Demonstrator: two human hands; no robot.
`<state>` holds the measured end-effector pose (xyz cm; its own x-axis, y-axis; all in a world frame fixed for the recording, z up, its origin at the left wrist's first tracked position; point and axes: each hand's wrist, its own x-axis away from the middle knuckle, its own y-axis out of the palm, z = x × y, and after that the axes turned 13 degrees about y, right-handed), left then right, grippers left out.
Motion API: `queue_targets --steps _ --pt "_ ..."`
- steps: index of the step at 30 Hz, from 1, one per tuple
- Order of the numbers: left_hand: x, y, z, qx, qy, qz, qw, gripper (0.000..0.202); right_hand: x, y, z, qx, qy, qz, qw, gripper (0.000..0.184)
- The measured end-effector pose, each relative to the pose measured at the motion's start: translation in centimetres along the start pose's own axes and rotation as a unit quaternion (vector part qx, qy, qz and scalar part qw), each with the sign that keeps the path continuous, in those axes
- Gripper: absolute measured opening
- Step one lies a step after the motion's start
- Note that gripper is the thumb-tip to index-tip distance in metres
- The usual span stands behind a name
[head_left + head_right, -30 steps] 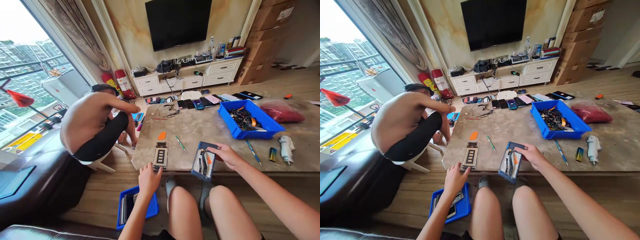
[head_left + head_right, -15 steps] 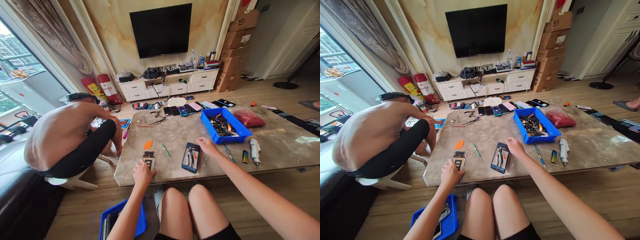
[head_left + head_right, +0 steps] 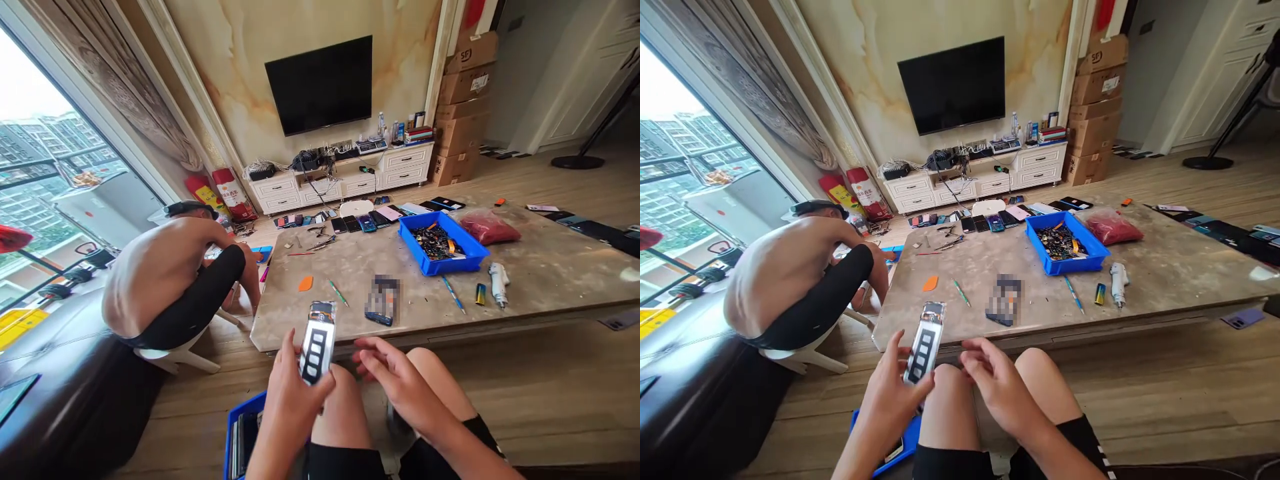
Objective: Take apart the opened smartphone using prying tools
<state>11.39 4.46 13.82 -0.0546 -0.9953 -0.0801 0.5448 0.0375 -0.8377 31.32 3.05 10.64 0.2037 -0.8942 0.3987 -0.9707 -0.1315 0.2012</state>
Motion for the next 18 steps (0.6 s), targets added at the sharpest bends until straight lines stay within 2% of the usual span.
queue_targets --steps 1,3,5,7,9,12,15,18 --pt "2.0 -0.2 1.0 0.024 0.010 0.034 0.999 0.093 0.7 0.8 -0.2 -0.003 -0.017 -0.014 1.000 0.060" --pt "5.2 -0.1 2.5 0.066 0.023 0.066 0.995 0.095 1.8 2.0 -0.4 -0.020 -0.051 -0.026 0.998 0.053" --pt "7.2 0.1 3.1 0.128 0.009 0.064 0.990 0.095 2.5 2.4 -0.2 -0.034 -0.069 -0.005 0.997 0.049" --pt "8.2 0.0 3.0 0.227 -0.036 0.049 0.972 0.090 3.2 2.3 0.2 -0.034 -0.068 0.033 0.997 0.047" --pt "8.4 -0.5 2.6 0.359 -0.082 0.039 0.929 0.079 4.1 1.9 0.6 -0.038 -0.056 0.037 0.997 0.047" --pt "8.4 -0.8 2.6 0.531 -0.098 0.027 0.841 0.061 5.9 1.2 0.8 -0.044 -0.035 -0.003 0.998 0.043" --pt "8.7 -0.2 3.8 0.614 -0.134 0.044 0.777 0.049 7.6 0.7 0.5 -0.018 -0.039 -0.004 0.999 0.037" --pt "9.0 0.9 5.4 0.648 -0.166 0.055 0.741 0.045 8.8 0.2 0.2 0.002 -0.056 0.023 0.998 0.034"
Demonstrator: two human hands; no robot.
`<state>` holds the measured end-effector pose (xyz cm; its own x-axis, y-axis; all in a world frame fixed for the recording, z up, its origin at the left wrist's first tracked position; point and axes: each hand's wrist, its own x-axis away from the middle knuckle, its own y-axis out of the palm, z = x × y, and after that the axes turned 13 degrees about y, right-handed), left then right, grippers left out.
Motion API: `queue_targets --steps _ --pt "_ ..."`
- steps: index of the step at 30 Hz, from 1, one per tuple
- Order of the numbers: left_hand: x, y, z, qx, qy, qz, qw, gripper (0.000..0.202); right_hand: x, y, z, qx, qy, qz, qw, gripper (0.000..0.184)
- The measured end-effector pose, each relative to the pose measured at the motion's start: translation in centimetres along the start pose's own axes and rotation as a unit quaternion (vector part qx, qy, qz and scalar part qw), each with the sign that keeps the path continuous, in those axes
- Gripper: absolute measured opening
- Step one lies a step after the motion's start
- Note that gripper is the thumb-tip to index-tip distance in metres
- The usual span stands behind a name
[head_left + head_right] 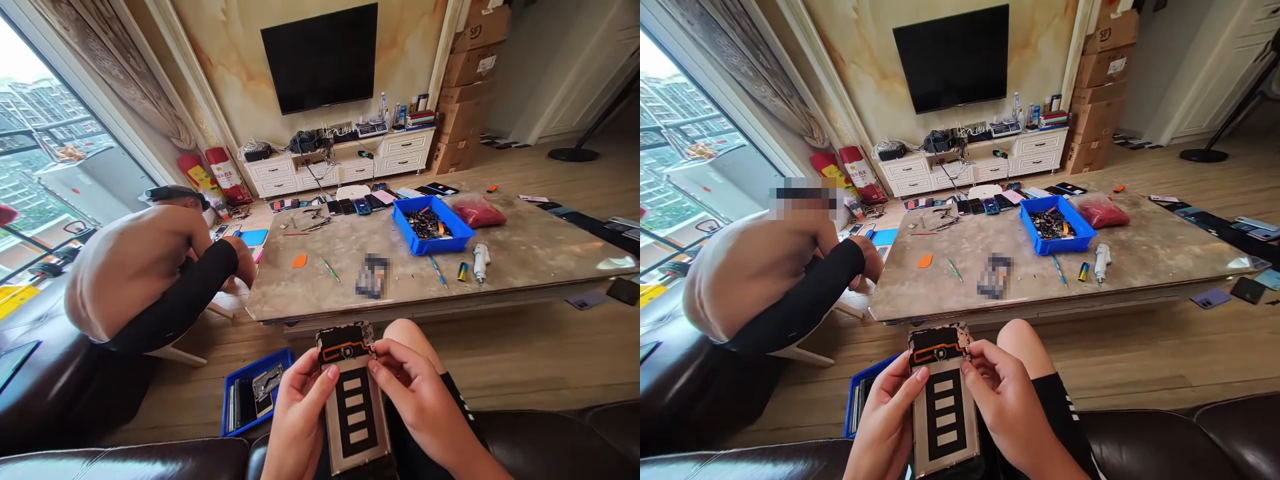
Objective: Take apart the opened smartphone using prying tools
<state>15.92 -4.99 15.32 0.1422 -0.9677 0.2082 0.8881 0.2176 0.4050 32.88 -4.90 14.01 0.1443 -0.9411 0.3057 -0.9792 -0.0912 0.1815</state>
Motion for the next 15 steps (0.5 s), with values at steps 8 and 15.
queue_targets --steps 8,15 --pt "0.6 1.3 -0.9 0.041 -0.012 -0.012 0.999 0.046 0.9 -0.1 -0.6 0.047 -0.008 0.038 0.998 0.039" --pt "1.5 1.2 -1.3 0.062 -0.037 0.000 0.997 0.055 0.4 1.1 -0.8 0.018 -0.047 0.014 0.999 0.032"
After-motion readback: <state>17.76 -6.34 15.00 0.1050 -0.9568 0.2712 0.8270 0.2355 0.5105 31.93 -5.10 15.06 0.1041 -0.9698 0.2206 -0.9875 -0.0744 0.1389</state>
